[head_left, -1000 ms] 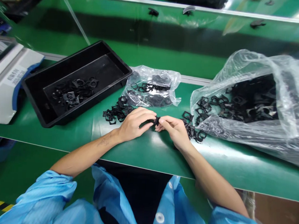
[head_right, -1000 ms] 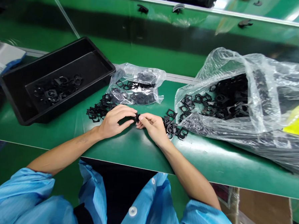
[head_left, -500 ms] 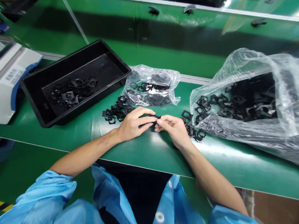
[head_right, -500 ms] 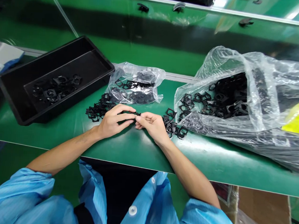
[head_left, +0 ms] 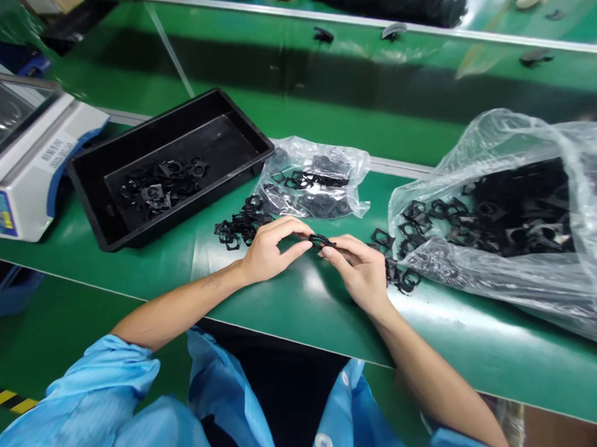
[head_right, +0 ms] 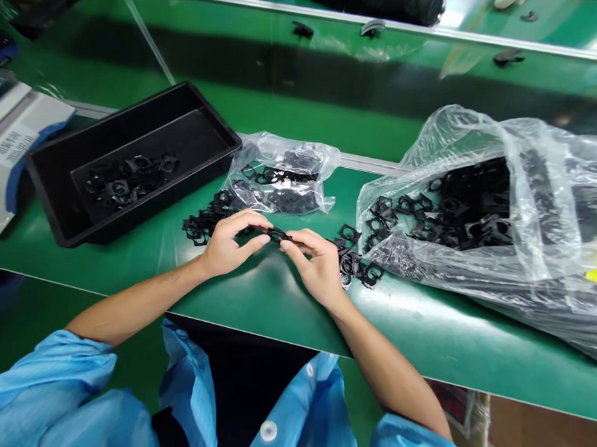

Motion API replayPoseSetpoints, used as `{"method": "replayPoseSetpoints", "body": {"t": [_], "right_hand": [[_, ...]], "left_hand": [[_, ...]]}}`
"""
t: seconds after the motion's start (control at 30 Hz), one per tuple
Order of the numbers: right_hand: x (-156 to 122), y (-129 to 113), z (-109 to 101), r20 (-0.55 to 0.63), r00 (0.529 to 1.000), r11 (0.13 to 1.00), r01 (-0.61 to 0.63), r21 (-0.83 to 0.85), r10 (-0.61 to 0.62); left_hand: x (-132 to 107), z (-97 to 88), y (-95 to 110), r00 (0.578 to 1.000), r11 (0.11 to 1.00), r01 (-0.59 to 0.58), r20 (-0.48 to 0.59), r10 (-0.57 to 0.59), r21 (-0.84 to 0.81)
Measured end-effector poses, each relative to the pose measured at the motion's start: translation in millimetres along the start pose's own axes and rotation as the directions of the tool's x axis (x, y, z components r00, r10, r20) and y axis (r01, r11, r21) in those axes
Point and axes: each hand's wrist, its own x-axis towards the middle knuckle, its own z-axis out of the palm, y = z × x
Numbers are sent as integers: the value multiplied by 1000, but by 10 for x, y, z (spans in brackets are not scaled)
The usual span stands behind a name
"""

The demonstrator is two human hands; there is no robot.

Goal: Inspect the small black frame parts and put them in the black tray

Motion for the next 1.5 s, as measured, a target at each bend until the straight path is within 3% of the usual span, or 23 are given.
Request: {"method": "replayPoseSetpoints", "body": {"t": [0.8, 1.0, 1.27, 1.5], "right_hand": [[-16, -12, -6, 27, 984, 961, 175, -215, -173], [-24, -3, -9, 58, 939, 883, 339, -325, -339], [-42, -29, -9, 91, 886, 801, 452, -393, -456], [-41, -22, -12, 70, 863, 751, 472, -462, -500]], "left_hand": [[-1, 16, 68, 992, 999, -51, -118, 53, 18], [-5, 13, 52, 993, 999, -15, -116, 10, -35], [-20, 20, 37, 994, 989, 35, -98, -49, -142], [-7, 2, 39, 997, 990, -42, -65, 34, -133]]}}
